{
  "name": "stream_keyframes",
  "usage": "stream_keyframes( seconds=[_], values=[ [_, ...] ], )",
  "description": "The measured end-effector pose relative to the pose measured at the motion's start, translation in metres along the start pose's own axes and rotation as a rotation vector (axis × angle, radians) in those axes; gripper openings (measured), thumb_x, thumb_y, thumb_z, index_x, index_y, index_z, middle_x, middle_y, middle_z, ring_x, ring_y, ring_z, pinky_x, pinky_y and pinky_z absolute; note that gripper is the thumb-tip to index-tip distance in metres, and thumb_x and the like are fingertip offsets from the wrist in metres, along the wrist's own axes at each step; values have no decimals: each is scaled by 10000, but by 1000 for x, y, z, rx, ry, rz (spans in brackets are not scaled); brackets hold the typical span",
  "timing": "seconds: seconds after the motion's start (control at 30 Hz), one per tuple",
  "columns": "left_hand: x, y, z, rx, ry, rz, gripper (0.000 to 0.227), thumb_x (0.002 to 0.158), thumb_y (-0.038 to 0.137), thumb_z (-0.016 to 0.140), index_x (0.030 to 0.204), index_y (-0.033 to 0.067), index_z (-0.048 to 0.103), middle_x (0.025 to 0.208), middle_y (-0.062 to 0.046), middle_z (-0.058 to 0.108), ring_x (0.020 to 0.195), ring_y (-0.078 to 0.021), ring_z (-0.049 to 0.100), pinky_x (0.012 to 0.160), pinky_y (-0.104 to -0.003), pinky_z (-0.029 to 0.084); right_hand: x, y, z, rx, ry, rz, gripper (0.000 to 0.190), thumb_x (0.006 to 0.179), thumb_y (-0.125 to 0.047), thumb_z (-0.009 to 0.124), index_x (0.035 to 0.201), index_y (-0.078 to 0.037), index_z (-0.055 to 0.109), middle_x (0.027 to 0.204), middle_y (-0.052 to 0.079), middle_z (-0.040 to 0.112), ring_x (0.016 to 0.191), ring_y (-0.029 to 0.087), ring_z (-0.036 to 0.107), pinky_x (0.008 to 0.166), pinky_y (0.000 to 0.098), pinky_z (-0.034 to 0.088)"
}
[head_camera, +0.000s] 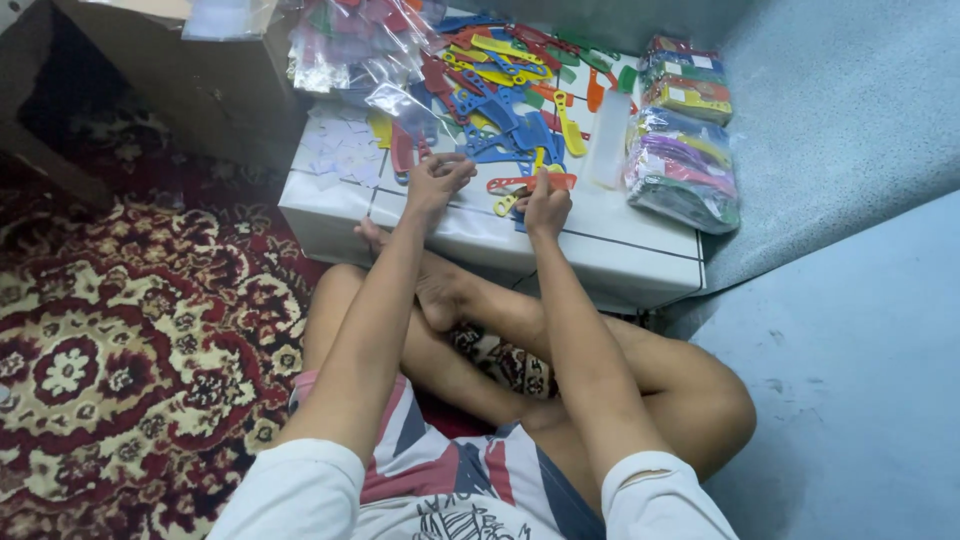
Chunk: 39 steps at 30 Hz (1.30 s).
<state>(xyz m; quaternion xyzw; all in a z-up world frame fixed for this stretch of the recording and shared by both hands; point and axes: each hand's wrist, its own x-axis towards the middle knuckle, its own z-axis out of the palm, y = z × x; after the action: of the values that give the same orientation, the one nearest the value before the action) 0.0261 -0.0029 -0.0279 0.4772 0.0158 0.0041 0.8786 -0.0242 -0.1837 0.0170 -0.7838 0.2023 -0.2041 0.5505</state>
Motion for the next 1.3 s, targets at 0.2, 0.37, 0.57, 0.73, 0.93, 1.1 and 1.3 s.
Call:
stream_keyframes(
  seconds=[0.2,0.37,0.57,0.73,0.93,1.1,1.3],
  values=[
    [-7,5,1,70,-21,32,426,781,69,940,1142,8,720,996,-178,765,906,-243,771,853,-321,667,-8,-10,-4,21,23,14,527,947,-452,472,702,-56,718,509,76,671,467,161,694,627,297,578],
    [-1,9,3,89,-34,-28,365,804,19,875,1140,1,733,1039,-219,756,933,-278,763,844,-347,664,-6,-10,-1,88,68,4,594,1019,-486,371,792,-60,717,546,86,689,471,166,690,600,278,583],
    [0,13,3,-86,-12,-167,329,858,-43,746,1183,-58,693,1070,-272,731,986,-331,754,916,-383,648,9,10,6,145,210,-117,457,1084,-416,399,1079,-52,675,855,153,715,756,277,684,738,373,563],
    [-3,9,-3,-93,-38,-214,274,848,-72,759,1120,-56,729,1071,-269,731,1013,-360,742,945,-435,632,11,36,7,117,323,-286,244,1056,-276,592,1184,-82,666,1101,191,732,1081,400,685,977,477,533],
    [11,12,-11,-298,-37,-303,195,865,19,734,1053,-31,745,1060,-207,739,1044,-324,744,1006,-480,588,-3,2,-14,326,57,-76,239,950,-184,742,1136,-35,727,696,110,714,563,141,673,614,246,586],
    [21,-4,-25,-129,-159,-233,322,871,11,773,1189,42,735,962,-116,724,943,-205,733,898,-338,633,-3,9,-12,513,24,-205,407,942,-78,752,1289,6,556,840,193,722,648,161,726,597,204,650],
    [3,19,-14,-99,-115,-203,335,850,-11,815,1169,16,716,950,-94,669,919,-203,711,832,-299,620,2,19,-19,582,-182,-209,310,958,-7,697,1247,15,588,879,197,726,722,189,746,658,243,667]
  ],
)
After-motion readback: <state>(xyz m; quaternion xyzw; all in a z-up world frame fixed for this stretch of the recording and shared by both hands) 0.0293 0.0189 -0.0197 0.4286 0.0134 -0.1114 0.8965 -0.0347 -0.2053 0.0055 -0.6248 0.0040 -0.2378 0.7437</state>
